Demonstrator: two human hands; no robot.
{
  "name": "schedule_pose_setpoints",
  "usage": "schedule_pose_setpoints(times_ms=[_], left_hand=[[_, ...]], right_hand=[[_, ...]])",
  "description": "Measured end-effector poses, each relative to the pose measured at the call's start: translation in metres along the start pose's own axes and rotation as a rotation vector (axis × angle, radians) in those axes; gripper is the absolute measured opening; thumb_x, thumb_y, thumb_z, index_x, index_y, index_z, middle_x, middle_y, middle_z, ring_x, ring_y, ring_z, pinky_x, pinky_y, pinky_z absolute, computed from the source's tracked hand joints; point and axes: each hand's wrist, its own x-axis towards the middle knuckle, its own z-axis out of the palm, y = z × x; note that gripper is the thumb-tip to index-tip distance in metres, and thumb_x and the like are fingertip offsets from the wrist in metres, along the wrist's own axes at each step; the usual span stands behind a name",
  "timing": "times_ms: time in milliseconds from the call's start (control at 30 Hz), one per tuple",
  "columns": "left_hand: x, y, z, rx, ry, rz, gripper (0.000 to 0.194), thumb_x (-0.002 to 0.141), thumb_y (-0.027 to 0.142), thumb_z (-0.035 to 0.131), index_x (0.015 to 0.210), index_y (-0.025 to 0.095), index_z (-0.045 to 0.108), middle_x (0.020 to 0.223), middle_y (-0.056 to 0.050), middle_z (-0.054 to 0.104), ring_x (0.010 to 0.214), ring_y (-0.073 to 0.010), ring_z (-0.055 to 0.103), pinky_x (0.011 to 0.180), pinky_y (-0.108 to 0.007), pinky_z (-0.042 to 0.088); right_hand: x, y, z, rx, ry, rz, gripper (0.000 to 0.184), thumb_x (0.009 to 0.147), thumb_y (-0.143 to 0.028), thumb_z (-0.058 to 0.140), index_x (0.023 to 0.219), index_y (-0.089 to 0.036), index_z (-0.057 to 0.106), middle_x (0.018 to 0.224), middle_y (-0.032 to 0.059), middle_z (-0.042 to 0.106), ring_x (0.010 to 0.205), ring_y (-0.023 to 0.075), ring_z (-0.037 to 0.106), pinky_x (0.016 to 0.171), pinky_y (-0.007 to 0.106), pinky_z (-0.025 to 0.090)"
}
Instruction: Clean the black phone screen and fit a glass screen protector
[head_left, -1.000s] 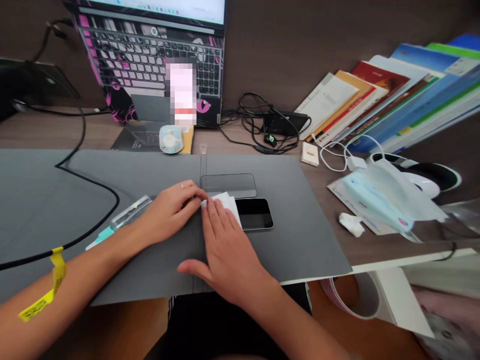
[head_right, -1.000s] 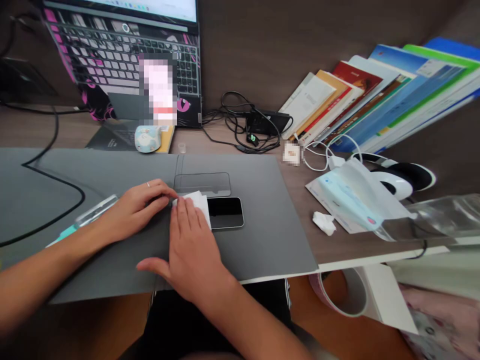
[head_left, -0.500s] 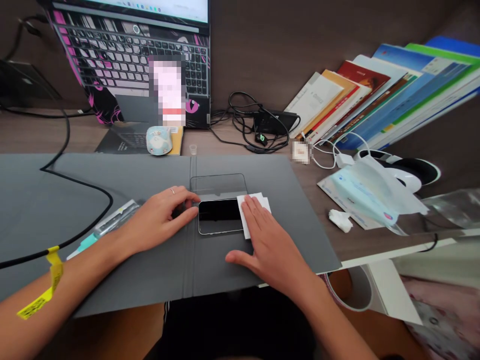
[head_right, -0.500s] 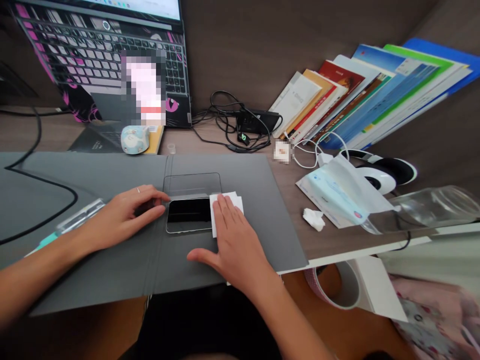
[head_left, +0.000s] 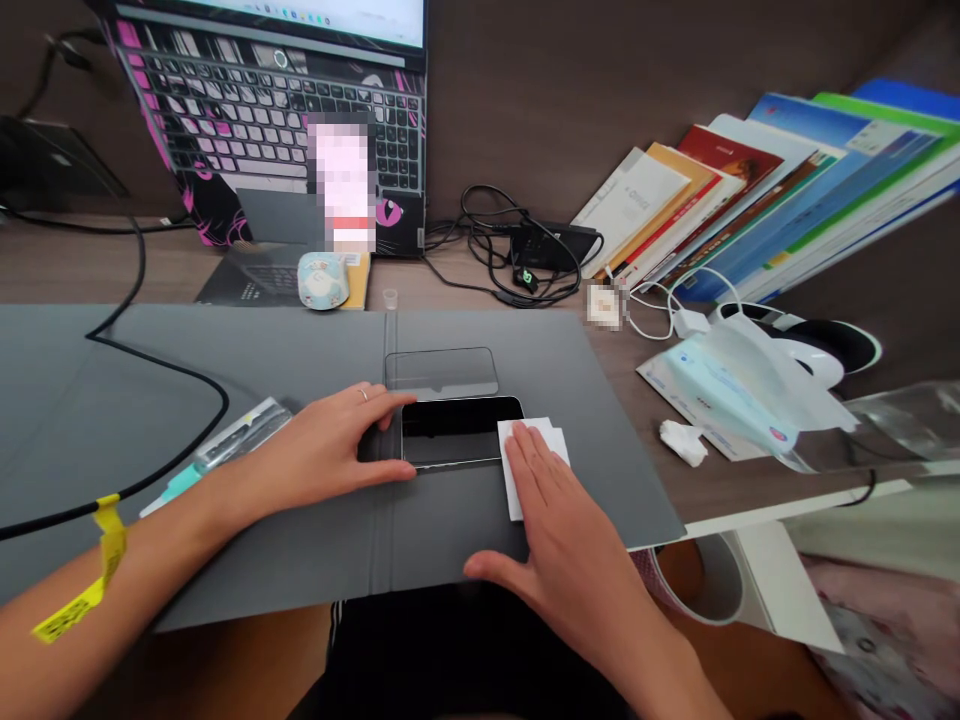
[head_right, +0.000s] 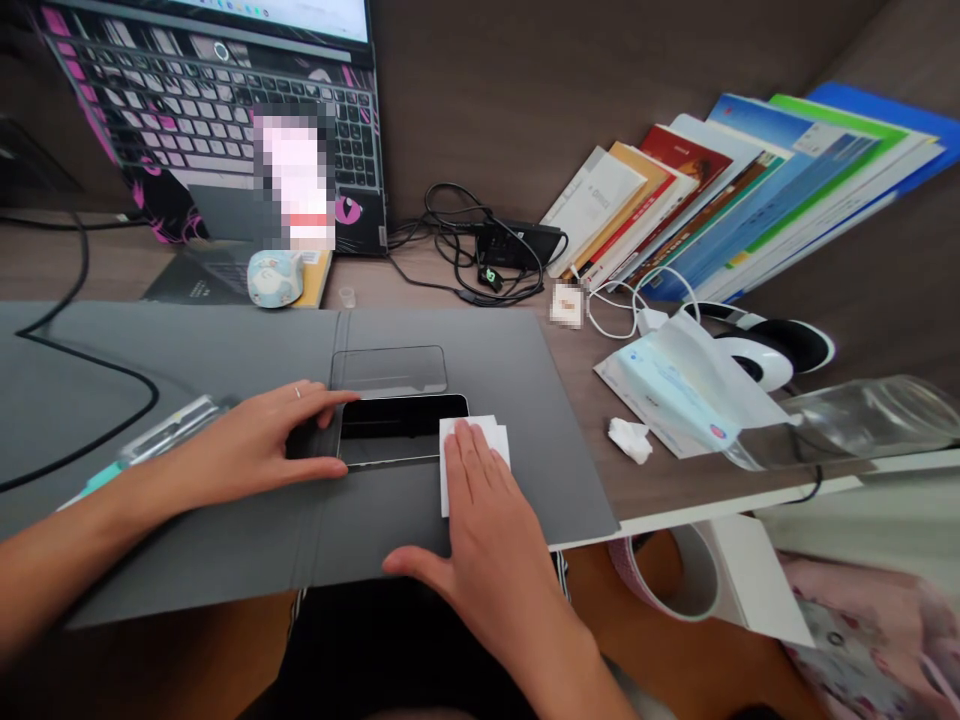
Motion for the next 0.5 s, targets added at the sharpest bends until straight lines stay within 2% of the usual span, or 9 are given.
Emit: schedule_pose_setpoints(times_ms=[167, 300, 433, 500], left_hand=[[-0.001, -0.001, 0.003, 0.034, -0.012, 0.003, 0.069, 0.087, 0.067, 0.063, 0.143, 0.028, 0.050, 0.102, -0.003, 0.061, 0.092, -0.0219, 0.060, 0.079, -0.032, 0.047], [-0.001, -0.002, 0.004, 0.043, -0.015, 0.011, 0.071, 0.087, 0.067, 0.063, 0.144, 0.028, 0.048, 0.103, -0.004, 0.061, 0.093, -0.0223, 0.061, 0.079, -0.033, 0.048], [-0.001, -0.001, 0.003, 0.034, -0.009, 0.014, 0.067, 0.087, 0.065, 0.063, 0.141, 0.028, 0.050, 0.101, -0.003, 0.062, 0.091, -0.0220, 0.062, 0.077, -0.032, 0.048], [-0.001, -0.001, 0.004, 0.026, -0.006, 0.011, 0.065, 0.087, 0.064, 0.064, 0.139, 0.027, 0.051, 0.100, -0.003, 0.063, 0.089, -0.0218, 0.062, 0.075, -0.032, 0.048]], right_hand=[[0.020, 0.007, -0.002, 0.036, -0.027, 0.009, 0.110, 0.089, -0.074, 0.052, 0.163, -0.008, 0.005, 0.167, 0.0221, 0.018, 0.155, 0.0326, 0.018, 0.122, 0.054, 0.033], [0.037, 0.012, -0.003, 0.065, -0.022, 0.007, 0.112, 0.087, -0.077, 0.053, 0.163, -0.009, 0.006, 0.167, 0.0221, 0.019, 0.155, 0.0333, 0.015, 0.123, 0.056, 0.030], [0.028, 0.012, -0.004, 0.045, -0.033, -0.006, 0.108, 0.089, -0.075, 0.052, 0.163, -0.007, 0.011, 0.167, 0.0211, 0.020, 0.155, 0.0323, 0.016, 0.123, 0.054, 0.030], [0.018, 0.011, -0.005, 0.044, -0.033, -0.010, 0.107, 0.090, -0.072, 0.054, 0.164, -0.010, 0.008, 0.167, 0.0197, 0.018, 0.155, 0.0322, 0.016, 0.122, 0.055, 0.032]])
